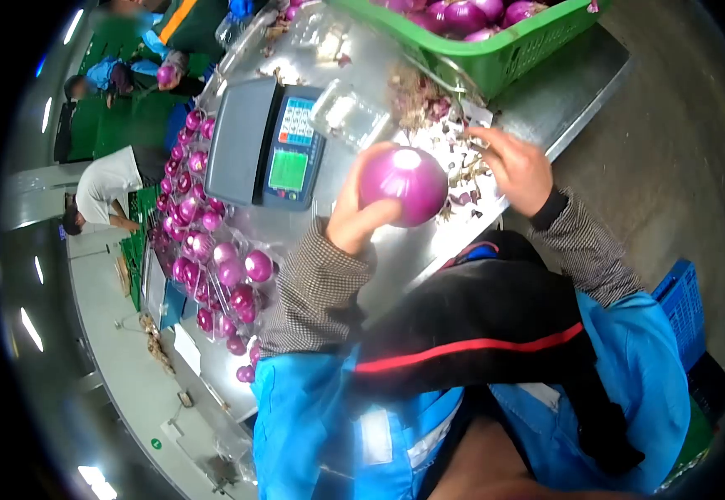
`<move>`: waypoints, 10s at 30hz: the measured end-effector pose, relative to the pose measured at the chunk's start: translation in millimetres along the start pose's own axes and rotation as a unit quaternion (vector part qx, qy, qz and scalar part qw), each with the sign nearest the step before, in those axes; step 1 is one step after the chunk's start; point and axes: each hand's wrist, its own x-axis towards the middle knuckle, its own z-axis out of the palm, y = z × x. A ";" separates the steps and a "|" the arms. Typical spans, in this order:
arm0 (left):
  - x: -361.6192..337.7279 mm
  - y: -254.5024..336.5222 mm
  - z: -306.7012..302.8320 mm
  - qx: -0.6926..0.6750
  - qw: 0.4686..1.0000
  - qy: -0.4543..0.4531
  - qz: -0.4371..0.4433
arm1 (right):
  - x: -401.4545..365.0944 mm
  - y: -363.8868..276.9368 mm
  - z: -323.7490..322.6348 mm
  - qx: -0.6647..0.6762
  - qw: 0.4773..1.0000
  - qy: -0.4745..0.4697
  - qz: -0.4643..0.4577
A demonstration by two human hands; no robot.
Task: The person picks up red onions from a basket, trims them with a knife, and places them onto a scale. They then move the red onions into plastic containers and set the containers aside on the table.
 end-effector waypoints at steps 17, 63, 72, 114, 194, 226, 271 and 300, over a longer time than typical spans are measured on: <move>13.3 -44.6 -6.5 -0.094 0.990 0.107 -0.015 | 6.7 -37.4 5.5 0.005 0.998 -0.010 -0.055; -41.0 -61.7 -20.1 0.359 0.873 0.327 0.053 | -16.1 -21.7 48.5 0.186 0.968 -0.135 0.098; -106.3 -163.8 -116.6 0.517 0.734 0.398 -0.188 | -34.5 -10.5 83.4 0.145 0.957 -0.251 0.014; 426.7 123.4 -7.4 0.752 0.576 -0.036 0.319 | -24.1 68.8 -8.5 -0.003 0.994 -0.074 0.085; 14.7 -39.9 40.9 0.249 0.925 0.152 0.245 | -11.3 -10.7 5.1 0.398 0.885 -0.062 0.234; 7.0 -59.4 28.9 -0.110 0.984 0.137 -0.025 | 11.1 -15.1 -15.1 -0.008 0.998 -0.051 -0.037; 32.5 -36.9 54.8 0.162 0.975 0.132 0.070 | 21.5 -24.5 -9.4 0.164 0.986 -0.020 0.038; 12.9 -54.5 43.4 0.016 0.993 0.108 -0.033 | 14.8 -21.5 -6.3 0.154 0.987 -0.038 0.011</move>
